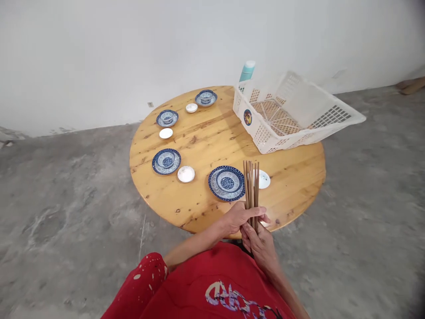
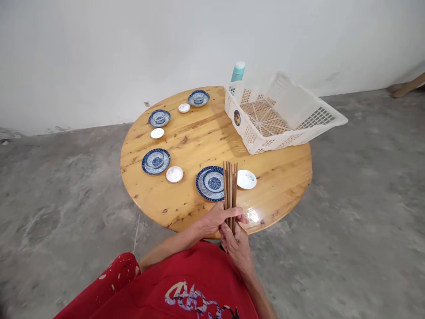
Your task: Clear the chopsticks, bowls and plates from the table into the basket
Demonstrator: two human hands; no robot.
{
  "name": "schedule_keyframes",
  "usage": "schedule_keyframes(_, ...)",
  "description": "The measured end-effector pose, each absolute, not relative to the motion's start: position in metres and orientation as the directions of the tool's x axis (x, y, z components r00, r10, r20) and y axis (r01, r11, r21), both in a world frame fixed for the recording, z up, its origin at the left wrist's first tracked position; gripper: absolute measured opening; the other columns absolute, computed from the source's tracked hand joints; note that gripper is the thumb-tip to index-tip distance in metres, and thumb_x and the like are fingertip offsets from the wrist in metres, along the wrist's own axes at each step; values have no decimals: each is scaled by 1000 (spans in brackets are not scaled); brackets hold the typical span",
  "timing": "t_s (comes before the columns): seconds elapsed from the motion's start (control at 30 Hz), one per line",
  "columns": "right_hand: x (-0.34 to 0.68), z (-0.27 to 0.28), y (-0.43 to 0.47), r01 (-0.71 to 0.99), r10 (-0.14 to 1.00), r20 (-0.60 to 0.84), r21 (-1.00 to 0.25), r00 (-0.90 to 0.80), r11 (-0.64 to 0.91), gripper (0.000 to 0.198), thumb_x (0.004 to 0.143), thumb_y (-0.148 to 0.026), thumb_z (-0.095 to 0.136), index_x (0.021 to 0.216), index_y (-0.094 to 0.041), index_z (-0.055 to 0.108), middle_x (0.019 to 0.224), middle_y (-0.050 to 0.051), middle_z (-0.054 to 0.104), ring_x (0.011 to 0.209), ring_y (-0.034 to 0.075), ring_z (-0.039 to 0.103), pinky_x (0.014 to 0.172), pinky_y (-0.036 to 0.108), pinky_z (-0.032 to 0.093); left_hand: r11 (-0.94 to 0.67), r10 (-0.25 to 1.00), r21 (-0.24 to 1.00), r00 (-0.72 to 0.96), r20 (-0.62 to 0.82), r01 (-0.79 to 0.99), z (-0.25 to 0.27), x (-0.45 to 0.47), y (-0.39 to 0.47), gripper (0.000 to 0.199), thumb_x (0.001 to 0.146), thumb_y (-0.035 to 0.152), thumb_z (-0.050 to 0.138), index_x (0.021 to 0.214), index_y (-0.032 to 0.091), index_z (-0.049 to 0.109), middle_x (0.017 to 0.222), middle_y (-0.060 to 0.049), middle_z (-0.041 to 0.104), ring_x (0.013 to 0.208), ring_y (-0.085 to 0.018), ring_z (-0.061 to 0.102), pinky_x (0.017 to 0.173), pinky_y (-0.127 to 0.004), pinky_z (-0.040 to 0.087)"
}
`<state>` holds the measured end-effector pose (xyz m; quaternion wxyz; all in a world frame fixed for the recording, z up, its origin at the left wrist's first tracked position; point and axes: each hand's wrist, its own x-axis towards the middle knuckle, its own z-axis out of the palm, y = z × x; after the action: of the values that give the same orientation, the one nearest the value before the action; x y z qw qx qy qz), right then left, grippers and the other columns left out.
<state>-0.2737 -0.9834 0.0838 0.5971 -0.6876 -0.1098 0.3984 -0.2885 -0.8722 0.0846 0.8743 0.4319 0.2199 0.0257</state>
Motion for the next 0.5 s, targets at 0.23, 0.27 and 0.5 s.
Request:
schedule_keyframes(0.23,-248,83,-1004,-380,727,-471,-874,500,-304,59,71,-77,67,72,-24,42,55,-6,39,39,7,27,35,23,23,747,358,661,881,-311,-70,104,-255,-867,61,59,57,89,93,12,66,72,-2,68,65,-14,65,75,-28,50)
schedule_keyframes(0.27,-239,83,-1011,-367,731,-461,-880,503,-302,59,71,-78,67,71,-24,43,55,-6,38,40,7,28,36,23,24,743,383,662,874,-298,-100,108,-246,-867,62,59,56,89,97,12,66,73,-2,68,66,-14,65,74,-28,50)
schedule_keyframes(0.5,-166,74,-1065,-232,767,-358,-933,533,-274,55,76,-76,64,73,-23,49,57,-3,45,45,11,35,40,25,29,646,494,735,846,-200,-204,139,-170,-889,67,63,50,88,112,15,60,85,-2,68,68,-12,65,70,-26,49)
